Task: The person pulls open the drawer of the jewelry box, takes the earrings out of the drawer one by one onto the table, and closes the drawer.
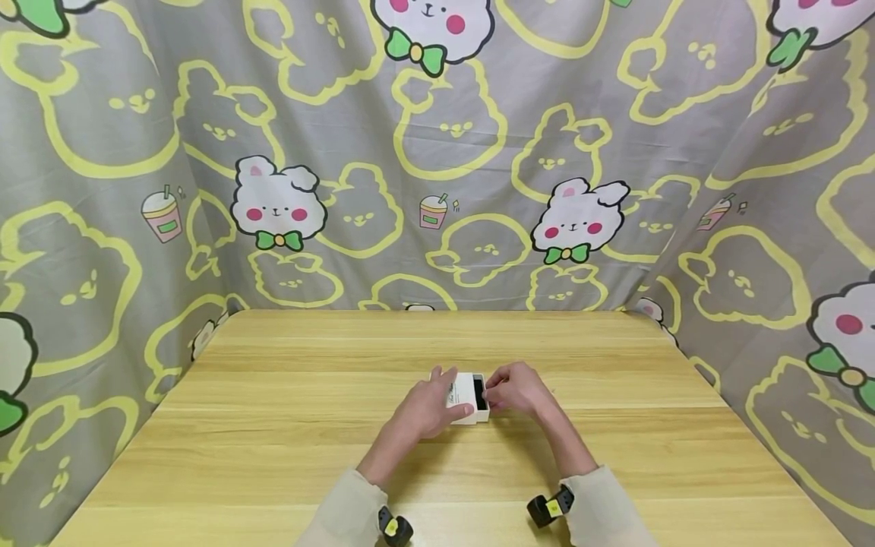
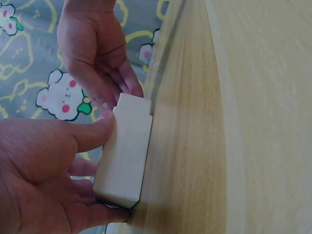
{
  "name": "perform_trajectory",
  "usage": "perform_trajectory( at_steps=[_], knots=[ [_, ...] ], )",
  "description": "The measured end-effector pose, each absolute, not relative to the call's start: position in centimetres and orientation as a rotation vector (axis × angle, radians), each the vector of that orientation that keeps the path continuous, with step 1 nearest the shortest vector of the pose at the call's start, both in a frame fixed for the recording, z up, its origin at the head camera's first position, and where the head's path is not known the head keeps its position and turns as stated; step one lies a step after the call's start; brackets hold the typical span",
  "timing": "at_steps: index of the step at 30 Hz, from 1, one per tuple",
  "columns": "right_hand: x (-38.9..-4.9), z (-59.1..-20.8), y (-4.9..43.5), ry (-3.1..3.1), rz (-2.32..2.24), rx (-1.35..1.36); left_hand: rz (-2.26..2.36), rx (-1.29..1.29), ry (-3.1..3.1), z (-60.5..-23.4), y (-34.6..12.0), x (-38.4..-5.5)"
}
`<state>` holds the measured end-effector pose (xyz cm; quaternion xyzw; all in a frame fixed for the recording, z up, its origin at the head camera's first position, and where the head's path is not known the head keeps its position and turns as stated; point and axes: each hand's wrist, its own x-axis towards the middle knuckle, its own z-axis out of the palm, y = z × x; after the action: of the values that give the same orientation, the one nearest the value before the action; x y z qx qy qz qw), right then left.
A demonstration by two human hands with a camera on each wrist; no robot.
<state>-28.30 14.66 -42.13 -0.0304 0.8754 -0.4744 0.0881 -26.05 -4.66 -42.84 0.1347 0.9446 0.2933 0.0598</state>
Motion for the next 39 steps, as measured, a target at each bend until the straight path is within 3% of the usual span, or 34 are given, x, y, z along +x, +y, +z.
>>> perform_trajectory(
  at_steps=[39],
  knots=[
    [-27.98,-42.22,13.65,2.710,-1.297,-0.068,0.895,0.417,2.868,-42.74,-4.64,-25.83]
  ],
)
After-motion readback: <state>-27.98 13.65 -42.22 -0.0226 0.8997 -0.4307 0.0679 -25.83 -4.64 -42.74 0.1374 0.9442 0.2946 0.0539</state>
